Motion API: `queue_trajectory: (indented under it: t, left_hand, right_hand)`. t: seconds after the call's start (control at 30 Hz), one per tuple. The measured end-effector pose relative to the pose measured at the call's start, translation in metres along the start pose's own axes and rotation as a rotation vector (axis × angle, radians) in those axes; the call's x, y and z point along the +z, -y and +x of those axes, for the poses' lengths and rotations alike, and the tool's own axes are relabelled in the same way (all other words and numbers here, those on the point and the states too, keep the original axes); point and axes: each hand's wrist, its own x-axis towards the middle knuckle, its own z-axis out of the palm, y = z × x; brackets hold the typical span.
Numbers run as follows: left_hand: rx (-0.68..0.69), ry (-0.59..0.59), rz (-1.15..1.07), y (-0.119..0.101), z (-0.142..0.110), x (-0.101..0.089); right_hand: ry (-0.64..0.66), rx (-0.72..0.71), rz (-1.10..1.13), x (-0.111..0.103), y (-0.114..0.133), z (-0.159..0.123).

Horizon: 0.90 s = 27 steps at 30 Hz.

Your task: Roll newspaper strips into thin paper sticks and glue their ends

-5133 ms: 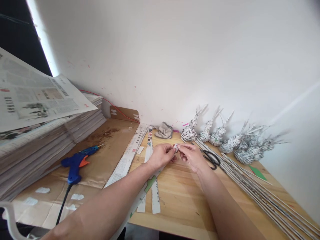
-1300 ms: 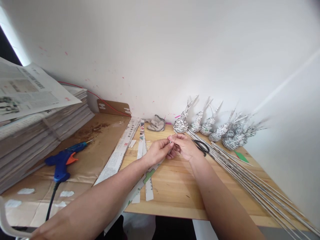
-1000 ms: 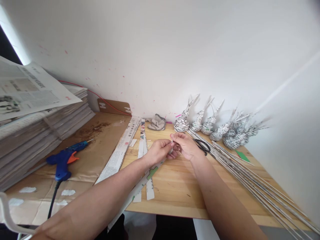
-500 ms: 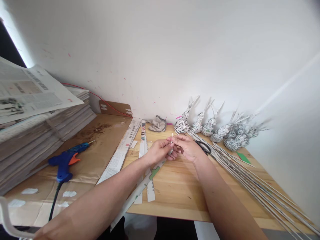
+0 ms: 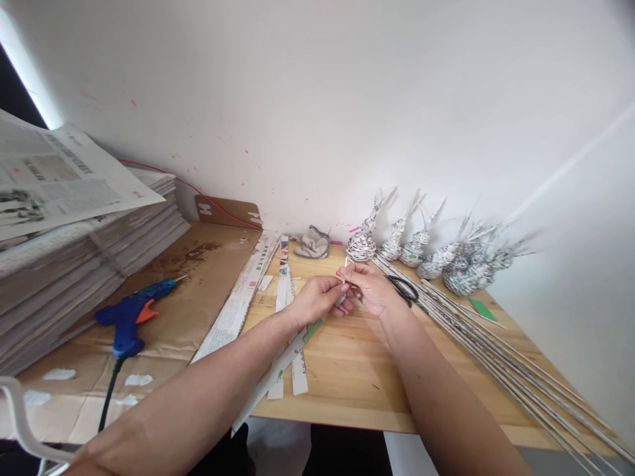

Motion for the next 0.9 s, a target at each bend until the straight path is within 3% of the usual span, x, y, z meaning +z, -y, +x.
queue_trajectory:
  t: [0.23,0.43,0.6,0.77,0.9]
  left_hand:
    - [-0.019,-0.003,0.005,-0.0021,-0.0008,0.0003]
    - [-0.065,-0.024,0.002,-0.0013,0.0001,0.0008]
    - [-0.065,-0.004,-0.031,0.001,0.0011,-0.0009]
    - [-0.056,0.01,-0.038,0.0033,0.0019,-0.0007]
    - [-0.057,0.009,-0.042,0.0017,0.0011,-0.0003]
  right_hand:
    - [0.069,0.012,-0.074,-0.0027,0.0029,-0.0017]
    - [-0.038,-0.055,-0.039,-0.0009,0.0027,-0.0015]
    - [0.058,-0.006,-0.094,-0.0028,0.0035,-0.0021]
    - [-0.045,-0.046,-0.039,-0.0018,0.0034,-0.0011]
    - [0.054,0.014,-0.088,-0.0014,0.0056,-0.0033]
